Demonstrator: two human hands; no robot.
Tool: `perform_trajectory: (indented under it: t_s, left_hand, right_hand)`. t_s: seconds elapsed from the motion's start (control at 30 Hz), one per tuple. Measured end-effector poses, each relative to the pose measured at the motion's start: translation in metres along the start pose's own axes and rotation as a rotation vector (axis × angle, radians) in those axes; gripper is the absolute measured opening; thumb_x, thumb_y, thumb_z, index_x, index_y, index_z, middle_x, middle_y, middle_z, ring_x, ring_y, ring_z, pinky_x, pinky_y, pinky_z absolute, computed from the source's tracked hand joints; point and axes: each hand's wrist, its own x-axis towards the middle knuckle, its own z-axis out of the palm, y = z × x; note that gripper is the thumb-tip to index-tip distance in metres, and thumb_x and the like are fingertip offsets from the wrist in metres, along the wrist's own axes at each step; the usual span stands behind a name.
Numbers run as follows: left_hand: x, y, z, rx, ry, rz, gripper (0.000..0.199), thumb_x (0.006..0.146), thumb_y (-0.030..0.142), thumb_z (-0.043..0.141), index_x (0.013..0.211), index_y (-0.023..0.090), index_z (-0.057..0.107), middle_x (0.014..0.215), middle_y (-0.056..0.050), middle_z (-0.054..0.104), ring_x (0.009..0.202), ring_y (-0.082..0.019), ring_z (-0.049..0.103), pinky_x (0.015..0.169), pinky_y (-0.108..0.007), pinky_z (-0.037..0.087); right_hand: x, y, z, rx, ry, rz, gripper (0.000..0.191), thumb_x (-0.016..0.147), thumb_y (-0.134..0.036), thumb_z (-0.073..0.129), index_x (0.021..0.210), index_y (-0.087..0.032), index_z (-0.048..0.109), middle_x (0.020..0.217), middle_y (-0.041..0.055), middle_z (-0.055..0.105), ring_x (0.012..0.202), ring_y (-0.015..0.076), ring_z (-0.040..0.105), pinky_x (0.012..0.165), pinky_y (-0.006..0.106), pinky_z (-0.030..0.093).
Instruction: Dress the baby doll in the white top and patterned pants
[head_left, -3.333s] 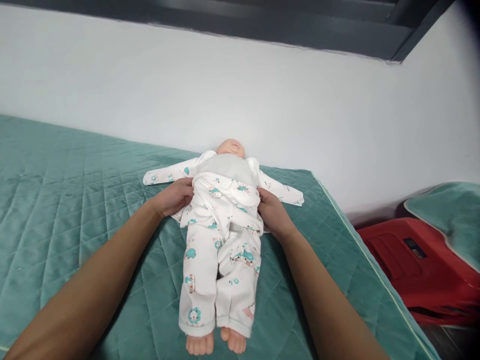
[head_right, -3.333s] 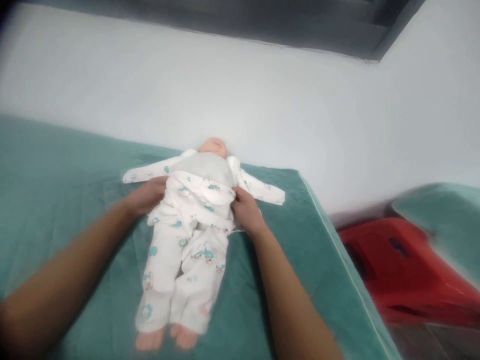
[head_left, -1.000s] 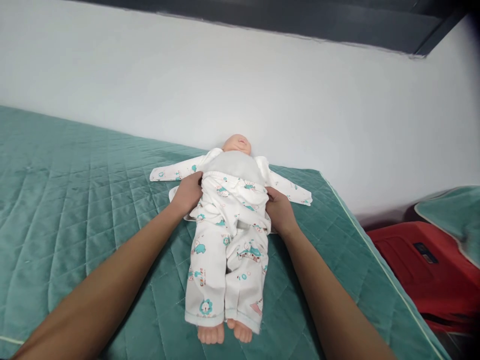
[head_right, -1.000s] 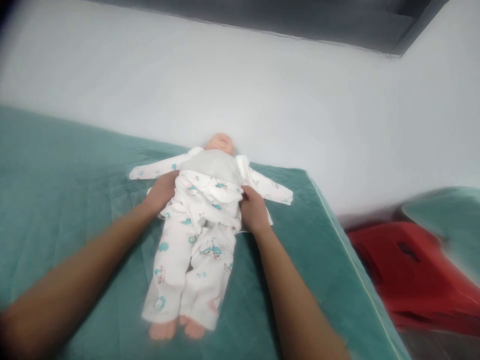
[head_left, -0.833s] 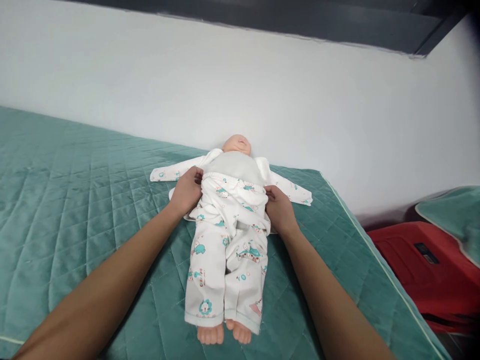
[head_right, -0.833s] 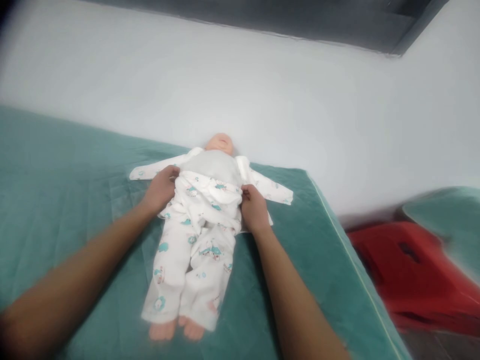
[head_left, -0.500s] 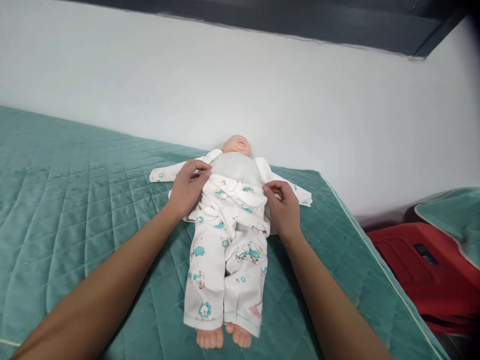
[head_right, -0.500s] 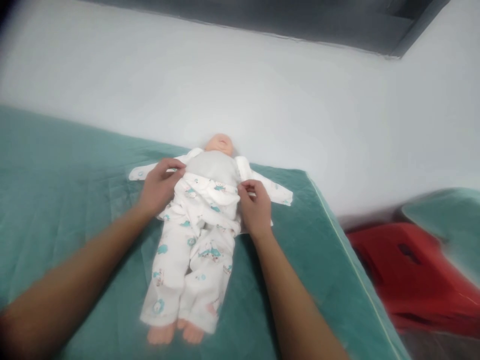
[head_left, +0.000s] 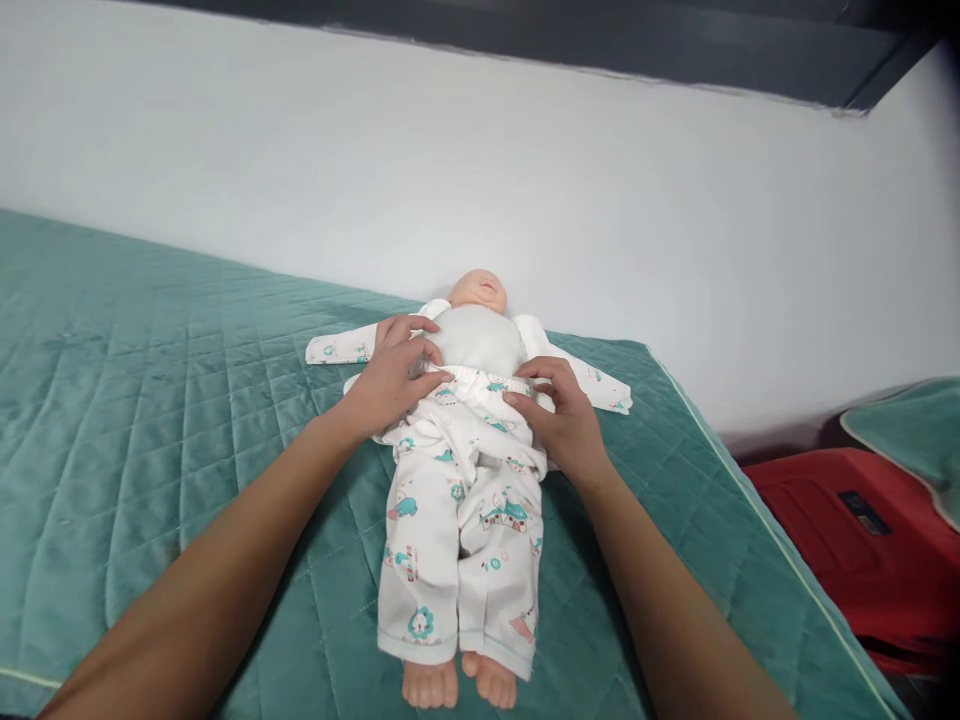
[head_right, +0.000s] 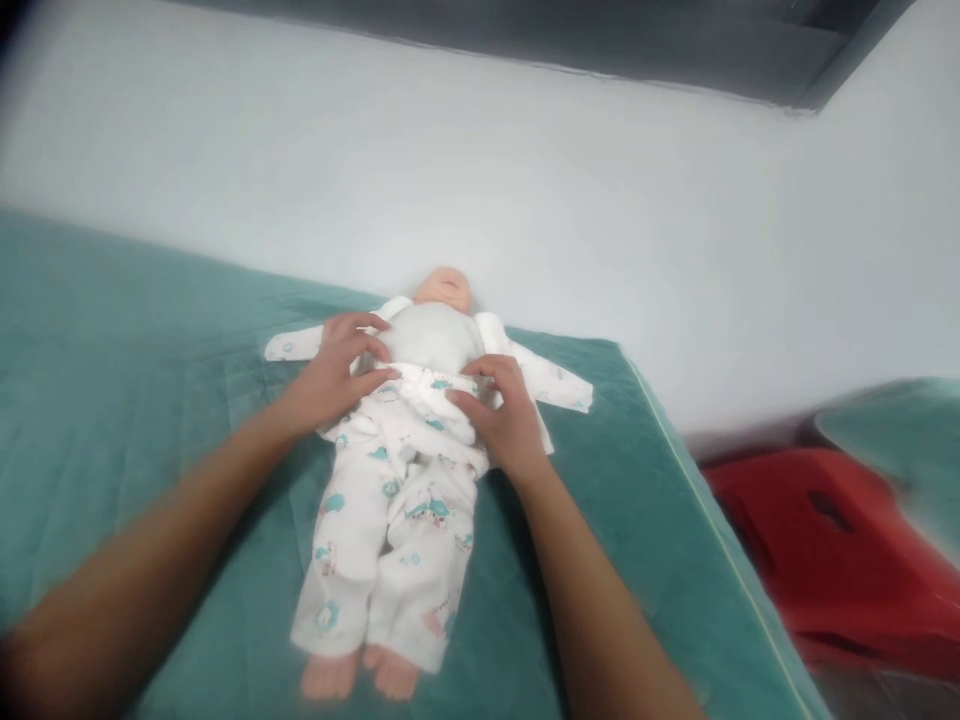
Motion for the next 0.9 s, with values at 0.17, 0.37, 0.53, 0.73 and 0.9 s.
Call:
perform_trajectory:
  t_s: [0.17,0.37,0.53,0.73,0.9]
  left_hand:
    - [-0.003,0.0,0.006,-0.023,0.032,0.076,0.014,0.092,0.03,0.055,0.083,0.021,0.052,0.11,-0.007,0.062,0.107,-0.021,0.055,0.098,-0.036,0.042]
    - [0.009,-0.002,0.013,-0.001,0.056,-0.103,0.016,0.094,0.037,0.051,0.088,0.022,0.053,0.088,-0.003,0.065,0.082,-0.02,0.058,0.076,-0.031,0.043]
    - [0.036,-0.009,0.02,-0.111,0.07,-0.202,0.015,0.091,0.034,0.053,0.083,0.021,0.051,0.078,0.001,0.06,0.074,-0.017,0.055,0.071,-0.03,0.04]
    - [0.05,-0.026,0.022,-0.338,-0.018,-0.309,0.018,0.087,0.034,0.057,0.079,0.021,0.05,0.068,0.004,0.051,0.066,-0.014,0.047,0.063,-0.026,0.035]
    - [0.044,-0.025,0.021,-0.402,0.004,-0.304,0.017,0.086,0.036,0.058,0.083,0.02,0.054,0.076,0.003,0.057,0.072,-0.014,0.052,0.067,-0.026,0.038]
  right_hand:
    - [0.001,0.0,0.001,-0.021,-0.032,-0.039,0.023,0.082,-0.034,0.072,0.101,-0.028,0.06,0.116,0.0052,0.054,0.117,0.0238,0.051,0.1,0.044,0.045]
    - [0.016,-0.001,-0.002,-0.081,-0.118,-0.053,0.023,0.078,-0.036,0.074,0.091,-0.025,0.058,0.114,0.0062,0.051,0.116,0.0242,0.049,0.098,0.042,0.043]
    - [0.046,-0.007,-0.009,-0.13,-0.316,0.027,0.025,0.085,-0.043,0.064,0.077,-0.023,0.051,0.089,0.001,0.053,0.082,0.0178,0.05,0.073,0.032,0.042]
    - [0.062,0.018,0.004,0.044,-0.159,0.262,0.033,0.088,-0.054,0.057,0.077,-0.023,0.051,0.068,-0.0049,0.046,0.064,0.0134,0.041,0.059,0.026,0.033]
    - [0.06,0.035,0.01,0.358,-0.079,0.396,0.031,0.078,-0.051,0.069,0.08,-0.022,0.056,0.075,-0.0035,0.056,0.066,0.013,0.048,0.061,0.026,0.039]
